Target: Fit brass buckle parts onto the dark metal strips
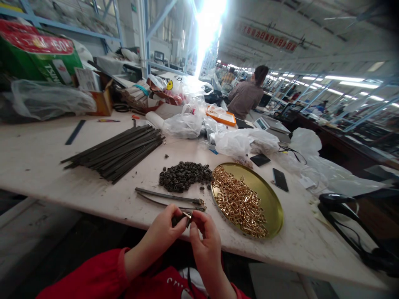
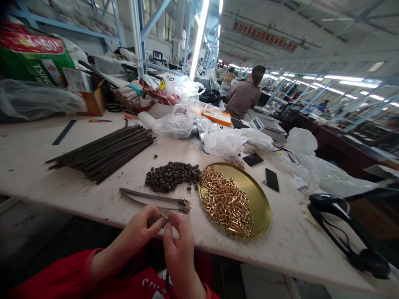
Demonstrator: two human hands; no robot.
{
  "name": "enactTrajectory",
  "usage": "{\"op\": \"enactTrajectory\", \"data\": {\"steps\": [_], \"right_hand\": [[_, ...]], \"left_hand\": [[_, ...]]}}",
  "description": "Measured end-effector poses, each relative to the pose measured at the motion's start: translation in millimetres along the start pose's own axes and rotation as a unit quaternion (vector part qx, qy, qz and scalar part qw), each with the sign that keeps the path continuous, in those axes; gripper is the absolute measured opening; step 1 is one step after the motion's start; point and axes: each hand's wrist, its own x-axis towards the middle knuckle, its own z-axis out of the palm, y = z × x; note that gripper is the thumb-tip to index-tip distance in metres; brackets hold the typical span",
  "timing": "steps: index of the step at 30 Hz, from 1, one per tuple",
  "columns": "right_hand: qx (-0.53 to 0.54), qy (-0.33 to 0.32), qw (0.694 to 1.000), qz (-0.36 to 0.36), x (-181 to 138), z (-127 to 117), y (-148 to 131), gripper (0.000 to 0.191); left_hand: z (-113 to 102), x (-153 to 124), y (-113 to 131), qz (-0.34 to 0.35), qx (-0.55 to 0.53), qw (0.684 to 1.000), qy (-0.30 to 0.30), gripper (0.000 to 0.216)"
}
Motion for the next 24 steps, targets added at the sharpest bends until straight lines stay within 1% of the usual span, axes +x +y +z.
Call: {"op": "enactTrajectory", "data": {"steps": [2, 4, 6, 8, 10, 11, 12, 17, 20, 22, 24], "right_hand": [[0.063, -0.016, 0.995, 0.070, 3, -3, -1, 0.018], [0.138, -0.030, 0.981, 0.136, 6, -5, -2, 0.018], [0.221, -0.034, 0.954, 0.200, 9, -6, -3, 0.021], [0.297, -0.036, 0.918, 0.260, 11, -7, -3, 0.025], [0.345, -0.042, 0.889, 0.299, 12, -8, -2, 0.028], [0.354, -0.047, 0.882, 0.307, 12, -8, -1, 0.029], [0.354, -0.053, 0.882, 0.306, 12, -9, 0, 0.030], [0.313, -0.079, 0.909, 0.265, 11, -12, 1, 0.027], [0.290, -0.078, 0.922, 0.245, 11, -12, 1, 0.023], [0.288, -0.077, 0.923, 0.244, 10, -11, 1, 0.022], [0.306, -0.073, 0.914, 0.256, 10, -11, 1, 0.025]], "left_hand": [[0, -1, 1, 0.004, 0.001, 1.000, -0.004, 0.015], [0, -2, 0, 0.011, 0.000, 1.000, -0.005, 0.015], [1, -3, 0, 0.013, 0.001, 1.000, -0.005, 0.014], [1, -3, 0, 0.014, 0.007, 1.000, -0.013, 0.013], [1, -4, 0, 0.016, 0.017, 1.000, -0.021, 0.012], [0, -4, 0, 0.017, 0.020, 0.999, -0.022, 0.011], [0, -4, 0, 0.019, 0.021, 0.999, -0.023, 0.011], [-1, -3, 1, 0.023, 0.020, 0.999, -0.035, 0.009], [-2, -3, 4, 0.021, 0.026, 0.998, -0.050, 0.010], [-4, -4, 6, 0.025, 0.021, 0.997, -0.066, 0.011], [-5, -4, 7, 0.036, 0.011, 0.996, -0.085, 0.013]]}}
